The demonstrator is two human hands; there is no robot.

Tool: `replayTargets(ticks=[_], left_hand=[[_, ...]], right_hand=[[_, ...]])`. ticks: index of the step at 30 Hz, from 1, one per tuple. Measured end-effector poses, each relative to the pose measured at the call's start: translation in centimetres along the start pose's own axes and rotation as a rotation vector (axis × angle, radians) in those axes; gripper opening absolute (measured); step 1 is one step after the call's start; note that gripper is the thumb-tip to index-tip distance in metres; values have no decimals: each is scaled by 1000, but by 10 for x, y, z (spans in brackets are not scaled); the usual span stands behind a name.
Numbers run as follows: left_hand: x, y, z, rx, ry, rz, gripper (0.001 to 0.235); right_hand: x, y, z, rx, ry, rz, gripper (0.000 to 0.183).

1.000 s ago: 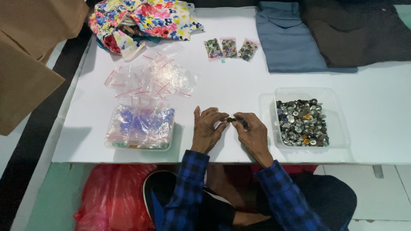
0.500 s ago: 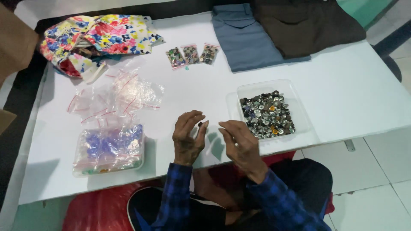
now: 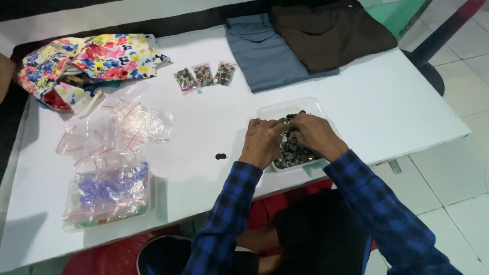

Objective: Sorting small black fasteners from a container and placing them into small plastic bags

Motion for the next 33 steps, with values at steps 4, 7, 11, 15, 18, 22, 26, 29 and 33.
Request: replayTargets(ticks=[4,7,11,15,18,22,26,29,33], left_hand=[[-21,-18,-2,-8,45,46,16],[-25,-7,-7,33,110,137,22],[-19,6,-10,12,166,152,22],[-25,-11,-10,-2,127,113,26],[-26,-18,-11,-18,117,100,20],[-25,-17,-6,-28,134,204,23],[-27,-18,-3,48,118,126,21],[-24,-14,-3,88,105,131,18],[-39,-31,0,157,75,83,19]], right_hand=[[15,-3,-9,-31,-2,10,22],[17,8,-3,-4,-15,-284,22],[21,15,0,53,-94,-674,19],[23,0,-9,29,-50,-874,15],[25,-6,-10,2,4,-1018,17],[16,0,2,-38,-66,-1159,16],[6,6,-9,12,3,-503,24],[5,-19,-22,12,43,-216,24],[4,-8,-19,45,78,-356,27]])
Point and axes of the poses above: each hand's wrist, its own z-axis away from the middle knuckle, its own y-axis out of the back of the hand, x = y × z, the point moved 10 cm from there along -z, towards the middle knuckle, and after that the axes turned 4 degrees about z, right-handed, at the moved point
